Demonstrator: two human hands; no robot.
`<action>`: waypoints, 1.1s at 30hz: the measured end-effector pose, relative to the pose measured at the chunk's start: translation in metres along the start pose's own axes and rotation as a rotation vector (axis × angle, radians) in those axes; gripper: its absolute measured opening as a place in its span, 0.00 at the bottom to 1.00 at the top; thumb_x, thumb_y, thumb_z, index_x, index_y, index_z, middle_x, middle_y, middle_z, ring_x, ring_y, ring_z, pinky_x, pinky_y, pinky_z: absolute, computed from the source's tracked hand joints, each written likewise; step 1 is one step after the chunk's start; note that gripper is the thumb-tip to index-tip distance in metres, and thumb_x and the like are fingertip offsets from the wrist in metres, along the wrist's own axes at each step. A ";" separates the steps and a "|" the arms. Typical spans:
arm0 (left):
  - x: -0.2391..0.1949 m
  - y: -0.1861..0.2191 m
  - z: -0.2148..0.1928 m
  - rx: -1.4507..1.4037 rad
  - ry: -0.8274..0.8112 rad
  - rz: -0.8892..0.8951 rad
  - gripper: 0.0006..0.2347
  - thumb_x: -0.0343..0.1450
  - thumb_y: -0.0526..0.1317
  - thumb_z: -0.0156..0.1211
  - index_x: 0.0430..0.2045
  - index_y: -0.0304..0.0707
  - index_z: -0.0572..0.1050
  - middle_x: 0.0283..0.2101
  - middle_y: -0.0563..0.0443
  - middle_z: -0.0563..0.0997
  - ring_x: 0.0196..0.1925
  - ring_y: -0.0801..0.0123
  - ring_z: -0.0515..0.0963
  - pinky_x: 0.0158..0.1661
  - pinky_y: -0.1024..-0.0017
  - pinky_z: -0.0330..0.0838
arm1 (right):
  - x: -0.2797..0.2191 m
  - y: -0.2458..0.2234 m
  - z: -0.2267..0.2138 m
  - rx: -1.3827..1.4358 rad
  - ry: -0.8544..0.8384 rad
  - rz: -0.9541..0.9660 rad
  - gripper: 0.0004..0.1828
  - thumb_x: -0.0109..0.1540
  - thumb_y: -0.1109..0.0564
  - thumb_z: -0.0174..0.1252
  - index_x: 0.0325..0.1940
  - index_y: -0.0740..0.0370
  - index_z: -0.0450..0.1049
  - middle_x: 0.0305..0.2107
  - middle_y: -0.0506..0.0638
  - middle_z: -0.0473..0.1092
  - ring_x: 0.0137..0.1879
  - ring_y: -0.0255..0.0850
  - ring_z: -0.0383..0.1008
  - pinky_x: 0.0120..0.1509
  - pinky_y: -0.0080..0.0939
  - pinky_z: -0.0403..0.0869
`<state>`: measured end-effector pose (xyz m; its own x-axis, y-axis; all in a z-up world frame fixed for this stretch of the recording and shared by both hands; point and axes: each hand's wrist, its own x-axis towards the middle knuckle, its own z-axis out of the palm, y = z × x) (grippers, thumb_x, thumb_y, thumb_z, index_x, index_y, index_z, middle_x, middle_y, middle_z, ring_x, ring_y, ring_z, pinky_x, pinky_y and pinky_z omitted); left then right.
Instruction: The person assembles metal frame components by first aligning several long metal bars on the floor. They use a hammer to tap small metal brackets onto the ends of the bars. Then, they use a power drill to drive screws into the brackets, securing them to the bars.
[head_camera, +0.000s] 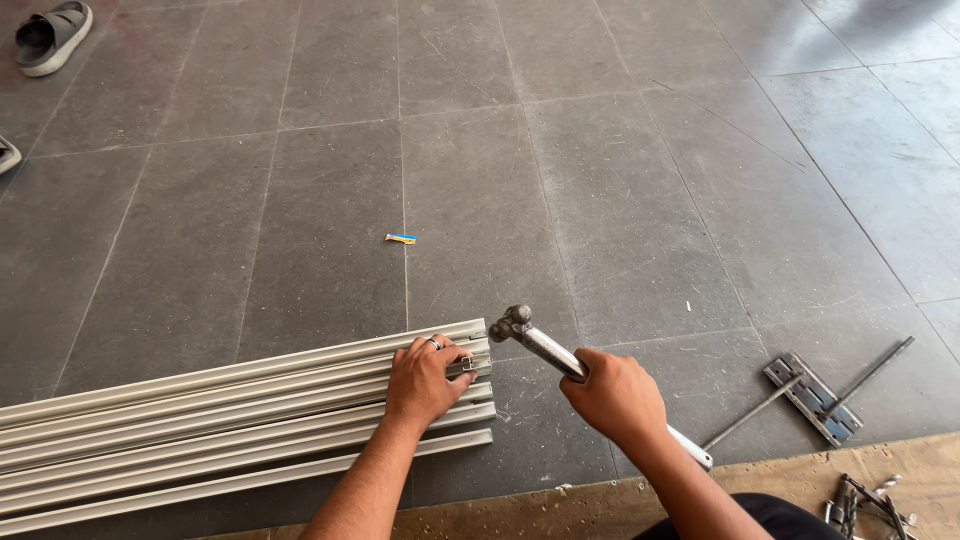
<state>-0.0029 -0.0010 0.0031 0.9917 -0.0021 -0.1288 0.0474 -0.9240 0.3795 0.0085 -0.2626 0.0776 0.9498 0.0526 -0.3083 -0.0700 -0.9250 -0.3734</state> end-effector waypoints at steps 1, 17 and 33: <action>0.000 0.000 0.000 -0.005 -0.003 -0.006 0.14 0.64 0.50 0.73 0.41 0.56 0.81 0.47 0.62 0.80 0.55 0.70 0.75 0.56 0.62 0.66 | -0.001 -0.003 0.001 0.013 0.051 -0.063 0.09 0.60 0.49 0.59 0.33 0.55 0.77 0.19 0.51 0.75 0.24 0.42 0.76 0.34 0.47 0.76; -0.005 -0.008 0.007 -0.092 0.055 0.082 0.15 0.64 0.50 0.73 0.41 0.54 0.81 0.48 0.61 0.82 0.52 0.67 0.77 0.55 0.62 0.66 | -0.011 -0.011 -0.006 0.016 0.147 -0.009 0.09 0.59 0.49 0.60 0.33 0.57 0.75 0.19 0.54 0.74 0.25 0.50 0.76 0.36 0.54 0.75; 0.009 0.005 -0.017 0.001 0.045 -0.108 0.16 0.68 0.53 0.67 0.47 0.54 0.78 0.46 0.57 0.81 0.52 0.66 0.77 0.52 0.59 0.70 | 0.005 -0.004 -0.003 0.026 0.053 0.076 0.09 0.60 0.48 0.59 0.35 0.55 0.76 0.22 0.52 0.76 0.29 0.47 0.79 0.38 0.51 0.77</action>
<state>0.0086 0.0007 0.0191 0.9852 0.1147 -0.1272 0.1540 -0.9184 0.3644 0.0145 -0.2600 0.0800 0.9562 -0.0379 -0.2903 -0.1496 -0.9156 -0.3732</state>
